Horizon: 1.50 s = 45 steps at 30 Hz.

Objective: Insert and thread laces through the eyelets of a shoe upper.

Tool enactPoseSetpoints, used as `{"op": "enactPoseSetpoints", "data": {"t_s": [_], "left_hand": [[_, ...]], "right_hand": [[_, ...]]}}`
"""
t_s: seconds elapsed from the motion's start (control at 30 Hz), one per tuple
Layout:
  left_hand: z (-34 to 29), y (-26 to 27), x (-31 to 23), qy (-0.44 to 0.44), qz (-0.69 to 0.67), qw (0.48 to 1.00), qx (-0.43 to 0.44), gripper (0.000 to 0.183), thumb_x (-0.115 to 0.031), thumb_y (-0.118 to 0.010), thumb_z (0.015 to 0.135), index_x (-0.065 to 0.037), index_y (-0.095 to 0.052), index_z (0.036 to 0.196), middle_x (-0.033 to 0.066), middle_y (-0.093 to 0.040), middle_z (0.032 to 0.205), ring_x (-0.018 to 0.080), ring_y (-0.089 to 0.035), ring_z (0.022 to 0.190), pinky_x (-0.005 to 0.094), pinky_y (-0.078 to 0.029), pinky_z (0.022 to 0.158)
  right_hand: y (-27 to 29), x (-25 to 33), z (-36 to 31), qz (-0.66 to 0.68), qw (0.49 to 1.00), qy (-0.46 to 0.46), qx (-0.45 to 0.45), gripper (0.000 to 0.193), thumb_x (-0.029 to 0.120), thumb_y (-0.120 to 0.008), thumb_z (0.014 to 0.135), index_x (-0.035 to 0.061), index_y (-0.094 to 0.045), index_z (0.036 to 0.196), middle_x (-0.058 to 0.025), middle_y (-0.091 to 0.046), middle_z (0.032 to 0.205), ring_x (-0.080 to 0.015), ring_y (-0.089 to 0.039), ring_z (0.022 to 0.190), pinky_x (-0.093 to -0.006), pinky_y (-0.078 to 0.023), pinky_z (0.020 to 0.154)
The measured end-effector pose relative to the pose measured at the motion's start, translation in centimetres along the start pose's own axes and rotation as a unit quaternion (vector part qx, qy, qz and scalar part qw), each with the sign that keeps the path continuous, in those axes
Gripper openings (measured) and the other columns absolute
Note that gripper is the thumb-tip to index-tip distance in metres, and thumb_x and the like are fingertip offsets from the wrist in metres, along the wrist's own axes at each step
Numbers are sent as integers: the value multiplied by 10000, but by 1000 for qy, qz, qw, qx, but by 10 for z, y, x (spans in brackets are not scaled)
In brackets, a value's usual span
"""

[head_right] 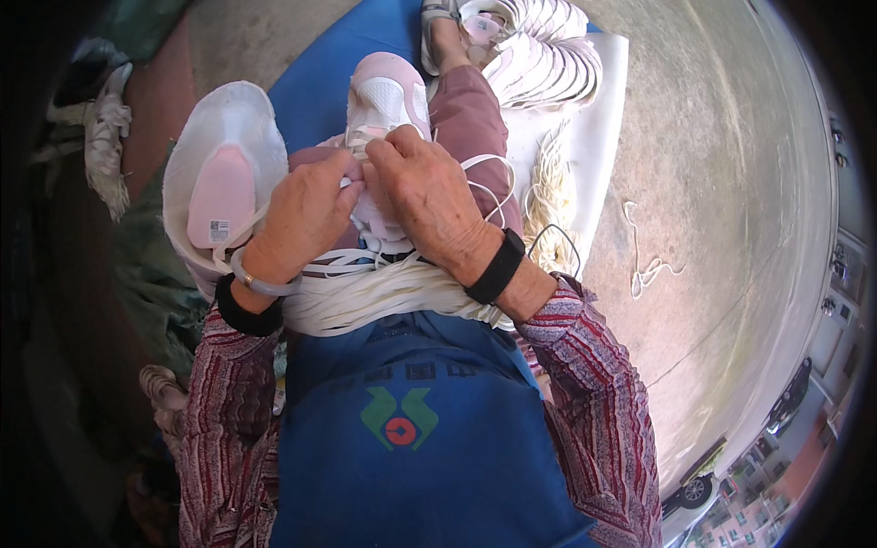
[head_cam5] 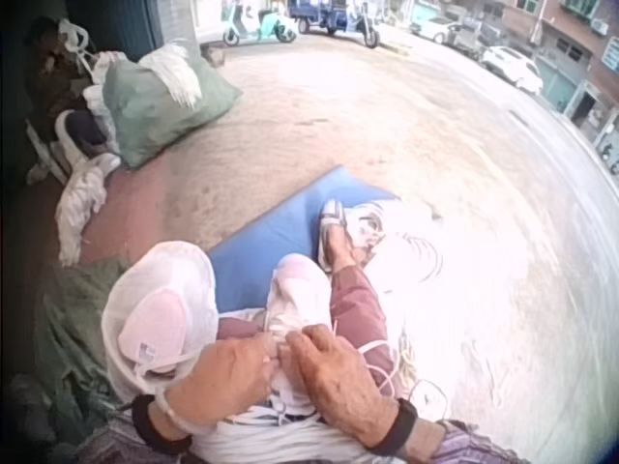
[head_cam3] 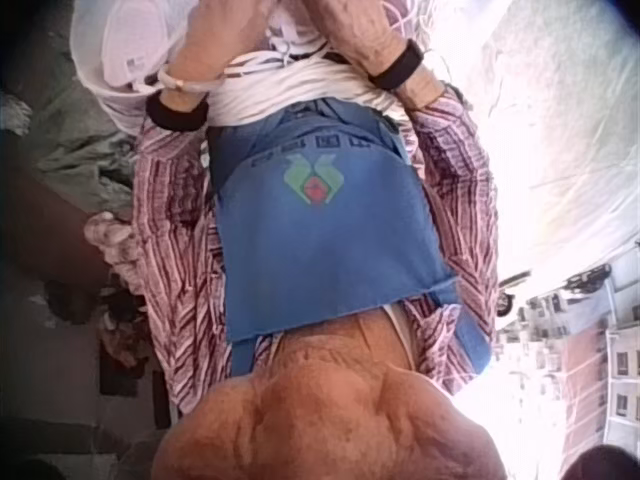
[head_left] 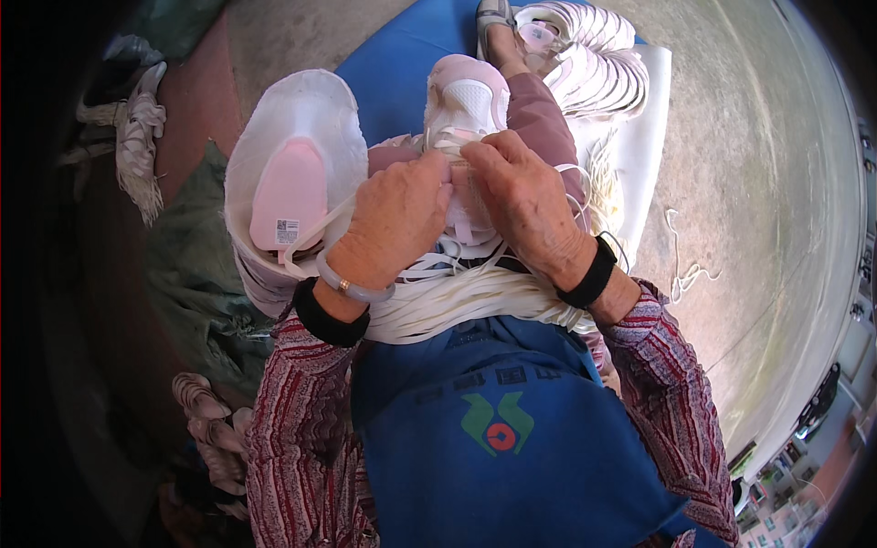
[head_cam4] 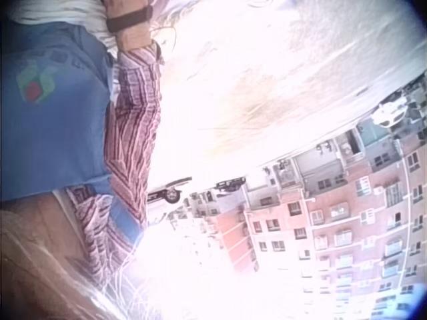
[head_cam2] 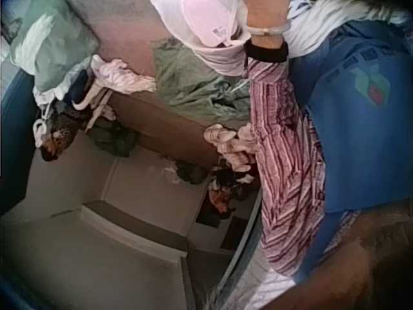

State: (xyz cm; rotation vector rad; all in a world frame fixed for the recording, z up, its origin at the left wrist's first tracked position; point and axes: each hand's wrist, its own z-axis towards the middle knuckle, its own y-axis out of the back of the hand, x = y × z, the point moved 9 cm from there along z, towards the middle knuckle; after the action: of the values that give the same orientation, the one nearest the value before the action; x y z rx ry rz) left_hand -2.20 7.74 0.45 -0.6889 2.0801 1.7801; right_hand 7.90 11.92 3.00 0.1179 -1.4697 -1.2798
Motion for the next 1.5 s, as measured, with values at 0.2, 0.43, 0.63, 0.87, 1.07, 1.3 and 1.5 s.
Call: {"op": "enactPoseSetpoints", "data": {"t_s": [0.2,0.43,0.63,0.87,1.07,1.3,1.5], "left_hand": [[1,-2,0,24,6,1000,10,121,-143,-603,876,-52,-592,955,203,-649,792,403,-634,785,499,-484,678],[0,1,-1,8,18,1000,13,107,-129,-586,869,-43,-585,932,220,-640,778,423,-617,762,514,-470,659],[-36,37,-1,59,-218,971,71,123,-122,-569,855,-4,-595,871,121,-615,677,216,-603,620,331,-478,594],[-89,71,34,244,-549,799,34,116,-138,-570,928,-29,-605,944,-52,-548,752,-2,-459,651,145,-341,565],[-64,35,27,202,-487,848,46,235,-235,-574,956,-10,-631,994,1,-593,734,60,-537,677,221,-420,598],[-19,-4,16,87,-269,956,80,325,-283,-604,921,36,-644,967,56,-637,796,105,-575,735,267,-452,648],[-39,17,24,167,-209,962,53,235,-219,-624,865,1,-682,923,159,-657,707,291,-649,666,381,-495,661]], "right_hand": [[2,-2,-2,14,1000,-11,-7,232,-1,-569,797,-3,-553,1029,-177,-549,1065,-368,-609,896,-412,-524,755],[-2,0,-7,40,999,2,4,299,7,-593,769,-8,-561,1066,-176,-547,1086,-354,-602,938,-411,-515,793],[8,23,-16,-18,998,57,-3,371,59,-618,765,32,-573,1132,-139,-576,1113,-319,-602,924,-414,-491,768],[-17,69,-6,123,983,95,95,174,50,-621,784,34,-540,938,-113,-536,851,-306,-595,793,-402,-496,676],[17,181,2,483,835,249,83,136,59,-603,744,-29,-521,807,-162,-547,811,-349,-604,758,-406,-508,681],[26,252,-23,566,742,335,131,172,58,-614,731,-46,-540,846,-176,-560,853,-359,-616,773,-424,-513,661],[-2,176,-27,378,856,138,323,318,16,-561,774,1,-482,1082,-194,-483,1083,-401,-609,831,-469,-530,691]]}}
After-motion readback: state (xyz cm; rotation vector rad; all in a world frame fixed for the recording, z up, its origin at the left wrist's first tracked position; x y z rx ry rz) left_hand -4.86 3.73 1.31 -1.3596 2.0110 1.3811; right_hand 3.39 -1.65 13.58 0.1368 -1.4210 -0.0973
